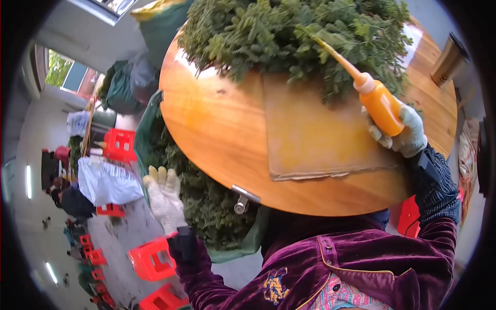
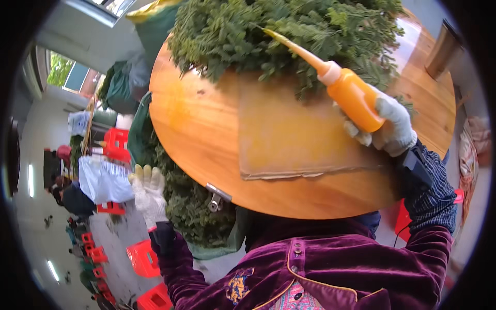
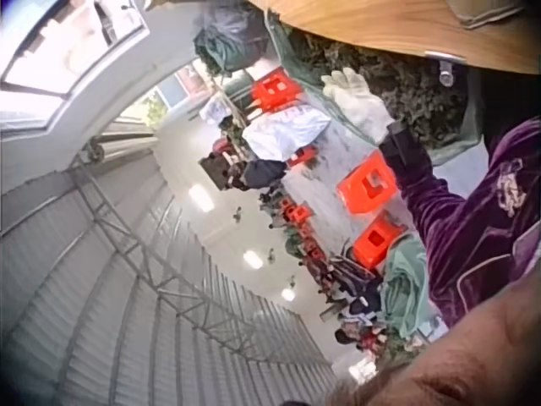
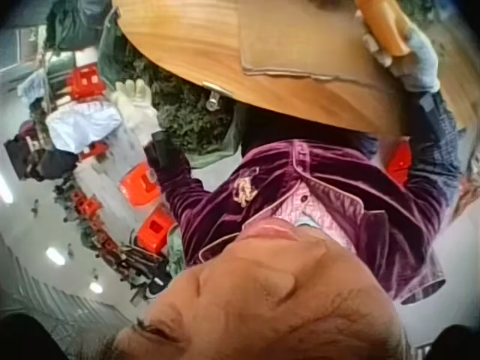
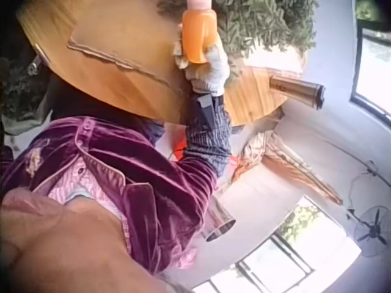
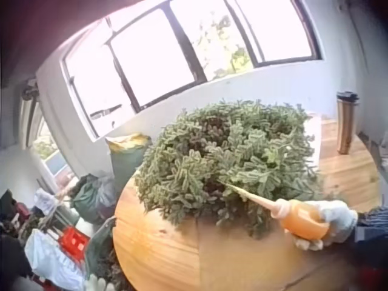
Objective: Applying glue to small evergreen branches and arranging them on a workspace.
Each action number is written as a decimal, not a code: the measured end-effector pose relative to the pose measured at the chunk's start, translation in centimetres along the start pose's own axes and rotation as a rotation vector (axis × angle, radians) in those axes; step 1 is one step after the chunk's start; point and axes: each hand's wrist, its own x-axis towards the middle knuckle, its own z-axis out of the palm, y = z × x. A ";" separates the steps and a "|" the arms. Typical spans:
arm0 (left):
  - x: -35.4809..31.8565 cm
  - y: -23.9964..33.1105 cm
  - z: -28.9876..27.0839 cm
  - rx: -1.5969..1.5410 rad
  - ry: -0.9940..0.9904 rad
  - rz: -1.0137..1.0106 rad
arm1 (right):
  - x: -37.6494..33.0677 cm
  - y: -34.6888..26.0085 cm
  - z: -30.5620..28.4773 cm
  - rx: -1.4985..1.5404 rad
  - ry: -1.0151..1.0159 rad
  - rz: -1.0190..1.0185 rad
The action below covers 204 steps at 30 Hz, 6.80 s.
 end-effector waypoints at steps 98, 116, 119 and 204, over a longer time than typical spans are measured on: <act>-3.8 -1.0 16.7 0.638 -0.456 0.751 | -0.6 -0.1 1.1 0.069 0.015 0.032; -10.6 1.6 26.6 1.111 -1.036 1.379 | -0.7 0.0 0.7 0.100 0.005 0.057; -10.2 1.7 26.7 0.978 -1.018 1.448 | -0.6 -0.1 0.7 0.113 -0.018 0.053; -1.8 4.9 22.6 0.787 -0.640 0.610 | -1.7 -0.9 1.0 0.083 0.017 0.085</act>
